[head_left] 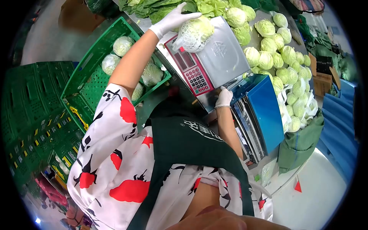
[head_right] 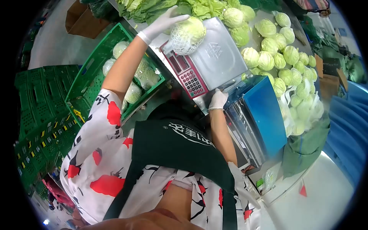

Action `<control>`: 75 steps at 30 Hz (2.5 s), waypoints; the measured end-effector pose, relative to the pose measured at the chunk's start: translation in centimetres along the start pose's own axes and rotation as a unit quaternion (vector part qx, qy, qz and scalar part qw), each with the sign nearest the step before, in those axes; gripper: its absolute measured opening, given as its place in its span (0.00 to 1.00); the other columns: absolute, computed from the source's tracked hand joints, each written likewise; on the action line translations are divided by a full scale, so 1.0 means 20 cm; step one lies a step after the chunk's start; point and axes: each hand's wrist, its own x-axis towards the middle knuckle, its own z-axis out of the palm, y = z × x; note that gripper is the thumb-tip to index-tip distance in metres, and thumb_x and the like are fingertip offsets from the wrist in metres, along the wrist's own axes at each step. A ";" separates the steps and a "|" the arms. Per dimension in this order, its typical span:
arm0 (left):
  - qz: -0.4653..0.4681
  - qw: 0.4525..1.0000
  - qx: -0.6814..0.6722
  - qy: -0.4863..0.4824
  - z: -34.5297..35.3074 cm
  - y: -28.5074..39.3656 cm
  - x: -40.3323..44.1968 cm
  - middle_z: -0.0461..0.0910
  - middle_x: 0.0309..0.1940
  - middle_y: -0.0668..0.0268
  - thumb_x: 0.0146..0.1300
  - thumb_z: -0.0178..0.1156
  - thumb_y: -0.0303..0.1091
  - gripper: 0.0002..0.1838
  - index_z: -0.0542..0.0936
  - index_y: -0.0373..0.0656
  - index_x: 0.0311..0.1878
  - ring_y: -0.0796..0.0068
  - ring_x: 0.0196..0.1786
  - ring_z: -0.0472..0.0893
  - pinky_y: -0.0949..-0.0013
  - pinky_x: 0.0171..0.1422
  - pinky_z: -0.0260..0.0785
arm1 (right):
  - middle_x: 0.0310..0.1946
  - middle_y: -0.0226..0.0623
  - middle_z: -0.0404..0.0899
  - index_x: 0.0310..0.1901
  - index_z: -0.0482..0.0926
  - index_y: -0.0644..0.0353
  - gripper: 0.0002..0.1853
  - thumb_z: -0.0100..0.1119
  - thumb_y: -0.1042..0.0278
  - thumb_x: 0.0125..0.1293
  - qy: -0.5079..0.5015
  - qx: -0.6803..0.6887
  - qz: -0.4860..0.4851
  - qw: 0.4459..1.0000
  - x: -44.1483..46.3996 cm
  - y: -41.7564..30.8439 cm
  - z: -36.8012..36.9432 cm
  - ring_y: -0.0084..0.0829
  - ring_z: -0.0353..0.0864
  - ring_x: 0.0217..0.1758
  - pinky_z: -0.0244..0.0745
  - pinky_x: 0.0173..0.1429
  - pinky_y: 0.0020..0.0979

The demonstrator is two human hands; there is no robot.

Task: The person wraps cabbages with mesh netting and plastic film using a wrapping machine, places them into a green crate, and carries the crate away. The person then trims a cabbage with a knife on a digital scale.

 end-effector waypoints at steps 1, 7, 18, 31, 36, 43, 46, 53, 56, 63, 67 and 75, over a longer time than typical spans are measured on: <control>0.017 0.999 0.019 -0.019 0.00 -0.05 0.03 0.60 0.75 0.43 0.52 0.69 0.68 0.63 0.53 0.32 0.78 0.52 0.76 0.64 0.59 0.79 0.56 | 0.47 0.51 0.78 0.58 0.67 0.77 0.26 0.60 0.77 0.59 0.002 -0.022 -0.015 1.000 0.04 0.05 0.00 0.43 0.79 0.48 0.72 0.56 0.39; 0.124 0.984 0.106 -0.075 0.11 -0.05 0.01 0.61 0.74 0.45 0.47 0.77 0.58 0.60 0.57 0.41 0.78 0.54 0.77 0.63 0.59 0.80 0.54 | 0.66 0.59 0.67 0.68 0.66 0.70 0.27 0.55 0.74 0.67 -0.008 -0.170 -0.406 0.898 -0.29 -0.41 0.04 0.51 0.61 0.74 0.53 0.79 0.41; -0.208 0.773 -0.567 -0.193 0.20 0.09 -0.44 0.73 0.67 0.52 0.75 0.51 0.49 0.31 0.65 0.40 0.73 0.58 0.67 0.76 0.57 0.72 0.70 | 0.66 0.50 0.70 0.64 0.73 0.64 0.35 0.72 0.55 0.59 -0.182 -0.171 -0.620 0.744 -0.43 -0.96 0.24 0.55 0.62 0.73 0.54 0.77 0.46; -0.256 0.666 -0.627 -0.313 0.56 0.17 -0.99 0.69 0.70 0.50 0.72 0.39 0.65 0.42 0.64 0.39 0.75 0.52 0.71 0.71 0.51 0.77 0.61 | 0.28 0.29 0.80 0.43 0.77 0.64 0.09 0.61 0.65 0.72 -0.345 0.016 -0.178 0.922 -0.74 -1.05 -0.23 0.14 0.76 0.30 0.76 0.36 0.21; -0.190 0.745 -0.547 -0.329 0.66 0.20 -1.14 0.72 0.69 0.50 0.74 0.44 0.56 0.37 0.65 0.34 0.73 0.54 0.70 0.72 0.53 0.76 0.63 | 0.26 0.30 0.80 0.42 0.80 0.64 0.10 0.65 0.66 0.69 -0.167 -0.071 -0.218 0.959 -0.59 -0.85 -0.52 0.15 0.76 0.30 0.77 0.36 0.23; -0.321 0.706 -0.584 -0.240 0.86 0.43 -1.11 0.81 0.55 0.56 0.78 0.48 0.37 0.18 0.75 0.34 0.61 0.63 0.57 0.82 0.61 0.64 0.75 | 0.57 0.40 0.78 0.63 0.74 0.65 0.24 0.62 0.58 0.72 -0.128 0.123 -0.081 0.981 -0.74 -0.63 -0.83 0.26 0.79 0.55 0.76 0.56 0.28; -0.226 0.781 -0.526 -0.248 1.07 0.67 -1.10 0.82 0.51 0.59 0.78 0.49 0.36 0.16 0.77 0.35 0.57 0.70 0.53 0.82 0.68 0.59 0.75 | 0.68 0.48 0.68 0.74 0.57 0.71 0.36 0.59 0.58 0.74 -0.120 0.067 -0.217 0.966 -0.85 -0.58 -0.92 0.35 0.67 0.71 0.62 0.73 0.30; -0.060 0.852 -0.458 -0.247 1.94 0.98 -0.88 0.82 0.49 0.61 0.75 0.52 0.29 0.14 0.79 0.33 0.57 0.75 0.51 0.81 0.70 0.58 0.74 | 0.61 0.46 0.75 0.67 0.67 0.72 0.27 0.55 0.63 0.73 0.035 0.146 -0.316 0.937 -0.33 -0.55 -1.45 0.32 0.73 0.61 0.67 0.68 0.31; -0.113 0.859 -0.426 -0.261 2.33 0.95 -0.81 0.83 0.47 0.61 0.75 0.52 0.29 0.15 0.79 0.33 0.58 0.73 0.47 0.82 0.69 0.54 0.76 | 0.58 0.46 0.77 0.62 0.72 0.72 0.24 0.53 0.60 0.75 0.110 0.138 -0.311 0.934 -0.10 -0.42 -1.60 0.34 0.75 0.60 0.67 0.67 0.32; 0.108 0.985 -0.110 -0.074 2.47 0.93 -0.89 0.79 0.56 0.51 0.73 0.58 0.47 0.28 0.73 0.32 0.65 0.62 0.58 0.79 0.65 0.64 0.70 | 0.54 0.45 0.81 0.58 0.77 0.69 0.22 0.50 0.55 0.78 0.131 0.100 -0.219 0.962 0.08 -0.19 -1.84 0.34 0.78 0.57 0.68 0.65 0.33; 0.154 0.940 -0.080 -0.292 2.29 0.82 -1.03 0.75 0.65 0.49 0.72 0.59 0.45 0.31 0.69 0.37 0.72 0.64 0.65 0.76 0.66 0.70 0.66 | 0.54 0.49 0.81 0.58 0.76 0.69 0.25 0.47 0.51 0.79 0.105 0.075 -0.193 0.973 0.11 -0.15 -1.89 0.40 0.78 0.59 0.68 0.65 0.35; 0.229 0.957 0.140 -0.113 1.84 0.70 -1.11 0.82 0.48 0.59 0.68 0.63 0.39 0.27 0.73 0.39 0.68 0.65 0.48 0.80 0.63 0.56 0.73 | 0.53 0.48 0.80 0.58 0.76 0.69 0.29 0.52 0.46 0.75 0.230 0.063 -0.219 0.946 -0.05 -0.05 -2.07 0.42 0.76 0.57 0.67 0.65 0.37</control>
